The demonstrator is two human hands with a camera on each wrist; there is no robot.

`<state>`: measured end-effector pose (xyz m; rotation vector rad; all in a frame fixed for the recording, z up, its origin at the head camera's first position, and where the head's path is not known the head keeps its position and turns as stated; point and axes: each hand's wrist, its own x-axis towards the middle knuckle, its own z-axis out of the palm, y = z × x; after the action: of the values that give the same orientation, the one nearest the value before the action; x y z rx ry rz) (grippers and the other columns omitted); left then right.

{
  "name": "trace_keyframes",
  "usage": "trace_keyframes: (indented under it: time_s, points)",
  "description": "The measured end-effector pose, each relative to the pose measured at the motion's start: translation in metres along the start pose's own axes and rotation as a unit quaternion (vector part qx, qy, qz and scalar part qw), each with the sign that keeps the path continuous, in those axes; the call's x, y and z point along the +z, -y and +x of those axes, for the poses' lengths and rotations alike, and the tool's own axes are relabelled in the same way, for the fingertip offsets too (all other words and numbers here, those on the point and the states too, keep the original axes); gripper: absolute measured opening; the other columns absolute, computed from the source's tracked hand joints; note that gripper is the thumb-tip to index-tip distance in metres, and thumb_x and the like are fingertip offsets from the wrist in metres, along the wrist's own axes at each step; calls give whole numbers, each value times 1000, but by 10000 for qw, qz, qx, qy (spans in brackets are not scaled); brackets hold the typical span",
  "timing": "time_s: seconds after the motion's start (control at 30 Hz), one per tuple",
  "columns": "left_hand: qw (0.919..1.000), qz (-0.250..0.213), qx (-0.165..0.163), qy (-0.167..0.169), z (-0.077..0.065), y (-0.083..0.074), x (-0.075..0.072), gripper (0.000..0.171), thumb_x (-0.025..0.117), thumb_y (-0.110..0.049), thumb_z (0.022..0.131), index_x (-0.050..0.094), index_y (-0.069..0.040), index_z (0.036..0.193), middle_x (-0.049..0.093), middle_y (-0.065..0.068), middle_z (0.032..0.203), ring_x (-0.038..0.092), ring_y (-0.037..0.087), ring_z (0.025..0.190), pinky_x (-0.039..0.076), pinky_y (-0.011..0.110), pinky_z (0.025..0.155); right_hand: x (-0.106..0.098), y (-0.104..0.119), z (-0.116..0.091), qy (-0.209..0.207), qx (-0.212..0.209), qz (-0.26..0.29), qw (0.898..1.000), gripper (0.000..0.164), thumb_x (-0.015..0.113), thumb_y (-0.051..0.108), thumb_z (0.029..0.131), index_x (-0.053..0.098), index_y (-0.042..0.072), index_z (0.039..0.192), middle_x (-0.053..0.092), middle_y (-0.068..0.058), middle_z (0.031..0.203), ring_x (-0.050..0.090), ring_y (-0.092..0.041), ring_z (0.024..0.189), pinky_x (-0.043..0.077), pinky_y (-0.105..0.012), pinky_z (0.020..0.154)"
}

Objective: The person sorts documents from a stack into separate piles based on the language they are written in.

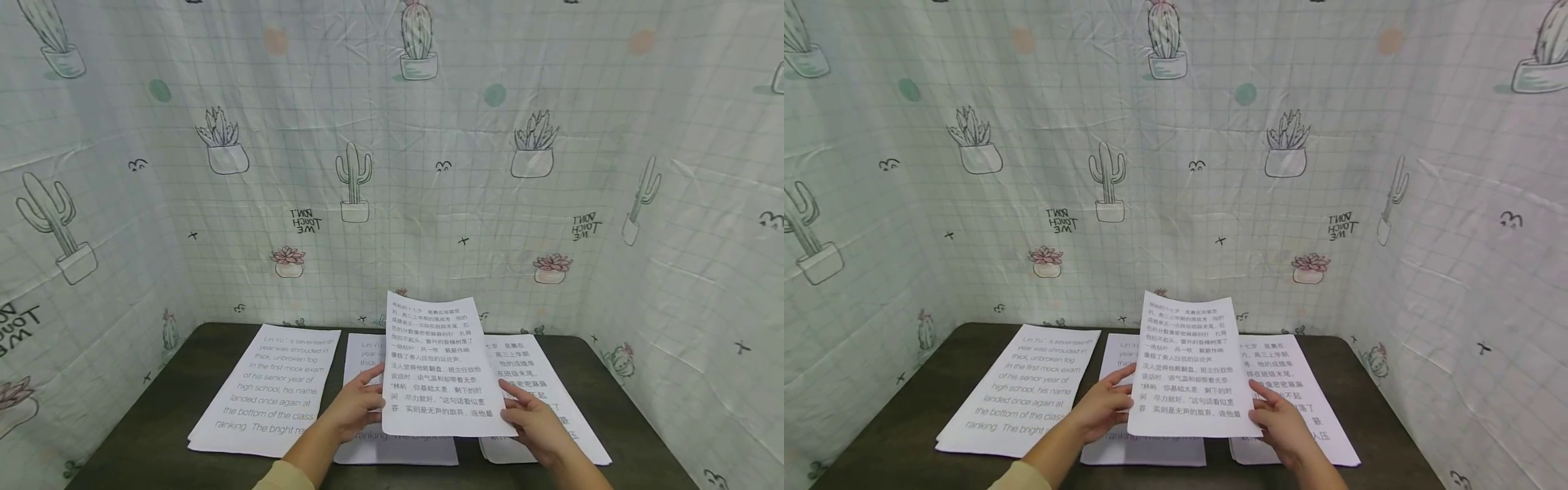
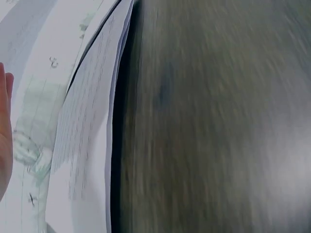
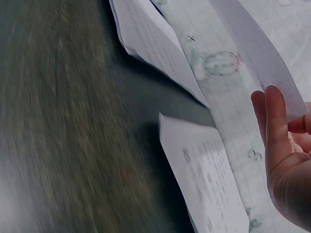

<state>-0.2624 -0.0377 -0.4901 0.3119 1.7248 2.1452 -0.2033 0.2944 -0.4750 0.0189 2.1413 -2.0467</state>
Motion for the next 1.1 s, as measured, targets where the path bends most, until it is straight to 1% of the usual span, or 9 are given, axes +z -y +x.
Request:
trace_keyframes:
  time_s: [0.2, 0.37, 0.53, 0.7, 0.87, 0.97, 1.1]
  points:
    - [9999, -48, -93, -64, 12, 2, 29, 79, 52, 9, 77, 32, -4, 152, 65, 18, 127, 66, 11, 81, 53, 22, 61, -27, 1, -9, -128, 78, -14, 9999, 76, 50, -1, 95, 2, -6, 154, 65, 10, 102, 66, -5, 93, 57, -30, 79]
    - [9999, 28, -127, -109, 18, 4, 52, 76, 53, 9, 77, 37, -4, 150, 68, 16, 123, 67, 12, 81, 55, 24, 62, -47, 3, -15, -357, 161, -78, 9992, 75, 50, 0, 95, 3, -5, 154, 65, 9, 102, 66, -5, 92, 58, -29, 78]
    - [9998, 39, -102, -169, 24, 7, 71, 73, 53, 9, 78, 39, -3, 148, 69, 16, 120, 68, 14, 84, 56, 26, 64, -62, 2, -20, -672, 257, -157, 9973, 73, 50, -1, 94, 8, -6, 154, 64, 10, 100, 65, -6, 91, 58, -29, 77]
    - [9992, 107, -102, -362, 33, 14, 86, 69, 53, 9, 78, 43, -2, 146, 70, 15, 117, 70, 15, 84, 58, 28, 66, -75, 0, -24, -849, 366, -118, 9956, 73, 49, -2, 94, 8, -6, 154, 64, 11, 100, 65, -6, 91, 57, -30, 78]
    - [9972, 291, -144, -675, 39, 21, 102, 64, 53, 8, 78, 49, -1, 141, 71, 11, 111, 70, 14, 84, 59, 30, 66, -89, -2, -27, -854, 407, -95, 9955, 73, 50, -1, 94, 9, -5, 154, 64, 12, 99, 66, -5, 92, 57, -30, 79]
    - [9958, 330, -203, -835, 40, 24, 111, 62, 54, 9, 77, 52, -2, 139, 71, 9, 107, 69, 13, 81, 58, 27, 63, -97, -3, -28, -810, 429, -218, 9956, 73, 49, -1, 95, 6, -5, 154, 63, 12, 100, 66, -4, 91, 57, -30, 79]
    - [9955, 280, -217, -877, 40, 28, 121, 61, 53, 10, 76, 53, 0, 137, 72, 8, 103, 67, 12, 76, 55, 22, 58, -107, -4, -30, -727, 479, -385, 9955, 73, 47, -1, 96, 0, -7, 153, 61, 12, 103, 65, -4, 92, 58, -30, 80]
